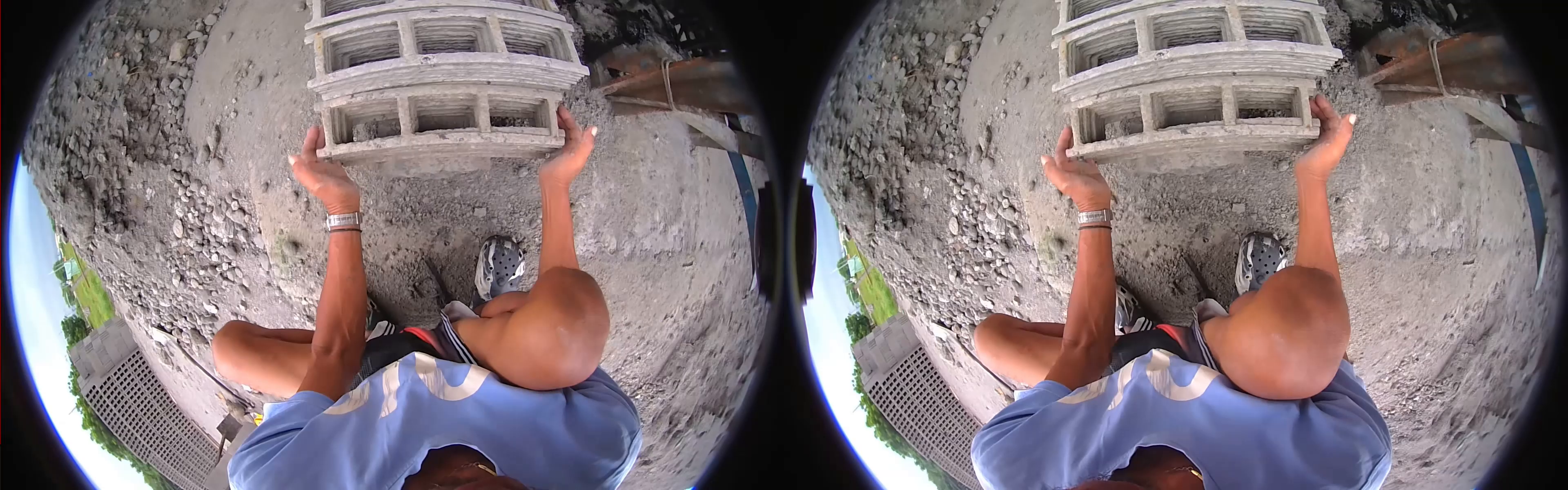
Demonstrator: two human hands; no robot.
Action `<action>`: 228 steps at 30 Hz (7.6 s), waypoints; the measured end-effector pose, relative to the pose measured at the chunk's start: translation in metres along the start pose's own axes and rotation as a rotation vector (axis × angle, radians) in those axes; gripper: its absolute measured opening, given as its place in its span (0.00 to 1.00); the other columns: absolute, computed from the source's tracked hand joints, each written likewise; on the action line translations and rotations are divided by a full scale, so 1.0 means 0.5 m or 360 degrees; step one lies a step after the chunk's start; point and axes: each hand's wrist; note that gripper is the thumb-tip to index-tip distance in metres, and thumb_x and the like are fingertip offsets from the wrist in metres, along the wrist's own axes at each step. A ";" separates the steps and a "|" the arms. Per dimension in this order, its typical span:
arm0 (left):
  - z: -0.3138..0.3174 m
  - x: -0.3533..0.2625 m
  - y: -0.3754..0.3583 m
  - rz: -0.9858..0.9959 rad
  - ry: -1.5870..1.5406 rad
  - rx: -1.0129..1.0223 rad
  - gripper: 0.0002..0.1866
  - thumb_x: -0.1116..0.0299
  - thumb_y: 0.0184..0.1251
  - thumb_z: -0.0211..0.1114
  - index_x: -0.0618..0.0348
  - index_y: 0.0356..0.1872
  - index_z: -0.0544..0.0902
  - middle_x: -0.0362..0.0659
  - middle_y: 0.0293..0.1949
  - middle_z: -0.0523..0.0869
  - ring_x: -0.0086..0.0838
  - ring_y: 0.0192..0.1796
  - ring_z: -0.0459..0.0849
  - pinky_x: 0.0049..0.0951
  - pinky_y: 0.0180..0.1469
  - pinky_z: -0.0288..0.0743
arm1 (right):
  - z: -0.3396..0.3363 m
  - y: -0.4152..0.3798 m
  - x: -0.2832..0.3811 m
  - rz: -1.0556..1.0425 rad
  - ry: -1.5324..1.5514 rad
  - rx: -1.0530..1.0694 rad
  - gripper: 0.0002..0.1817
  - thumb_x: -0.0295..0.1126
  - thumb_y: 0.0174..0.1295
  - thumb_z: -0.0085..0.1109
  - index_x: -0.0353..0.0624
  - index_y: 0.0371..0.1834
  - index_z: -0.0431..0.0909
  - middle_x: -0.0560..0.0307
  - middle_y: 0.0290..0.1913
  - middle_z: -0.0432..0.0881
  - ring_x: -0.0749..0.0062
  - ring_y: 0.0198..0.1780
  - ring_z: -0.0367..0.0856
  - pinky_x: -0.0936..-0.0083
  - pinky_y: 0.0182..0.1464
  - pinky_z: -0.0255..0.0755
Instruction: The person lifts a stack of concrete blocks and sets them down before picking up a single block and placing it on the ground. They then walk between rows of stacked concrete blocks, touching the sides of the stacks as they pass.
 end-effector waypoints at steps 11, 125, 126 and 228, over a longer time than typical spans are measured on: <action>-0.002 0.099 0.070 -0.0378 -0.0727 -0.0446 0.44 0.30 0.66 0.35 0.64 0.56 0.78 0.54 0.59 0.78 0.48 0.63 0.74 0.55 0.68 0.65 | 0.001 0.030 -0.048 0.0131 0.0382 -0.0325 0.44 0.71 0.62 0.39 0.33 0.45 0.80 0.54 0.37 0.78 0.63 0.43 0.76 0.63 0.57 0.68; 0.028 -0.056 0.057 -0.0358 0.0065 0.0594 0.43 0.34 0.72 0.41 0.63 0.73 0.63 0.50 0.73 0.66 0.41 0.73 0.65 0.41 0.74 0.56 | 0.034 0.039 0.039 0.0136 -0.0241 0.0241 0.49 0.71 0.67 0.34 0.32 0.69 0.67 0.48 0.62 0.75 0.61 0.60 0.71 0.67 0.67 0.57; 0.030 -0.063 0.058 -0.0380 0.0063 0.0610 0.43 0.34 0.72 0.41 0.63 0.74 0.62 0.50 0.73 0.66 0.40 0.74 0.64 0.41 0.74 0.56 | 0.031 0.043 0.036 0.0167 -0.0221 0.0240 0.50 0.72 0.67 0.34 0.31 0.69 0.66 0.48 0.63 0.74 0.61 0.61 0.71 0.67 0.68 0.57; 0.036 0.017 0.082 -0.0540 -0.0045 0.0324 0.43 0.42 0.72 0.50 0.75 0.71 0.60 0.58 0.75 0.59 0.42 0.78 0.54 0.32 0.77 0.44 | 0.023 0.060 0.138 0.0730 -0.1295 0.0766 0.15 0.35 0.55 0.65 0.38 0.42 0.82 0.58 0.37 0.84 0.69 0.36 0.83 0.69 0.33 0.74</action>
Point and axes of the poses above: each hand's wrist, its own y-axis towards the middle knuckle, its own z-axis out of the palm, x = y × z
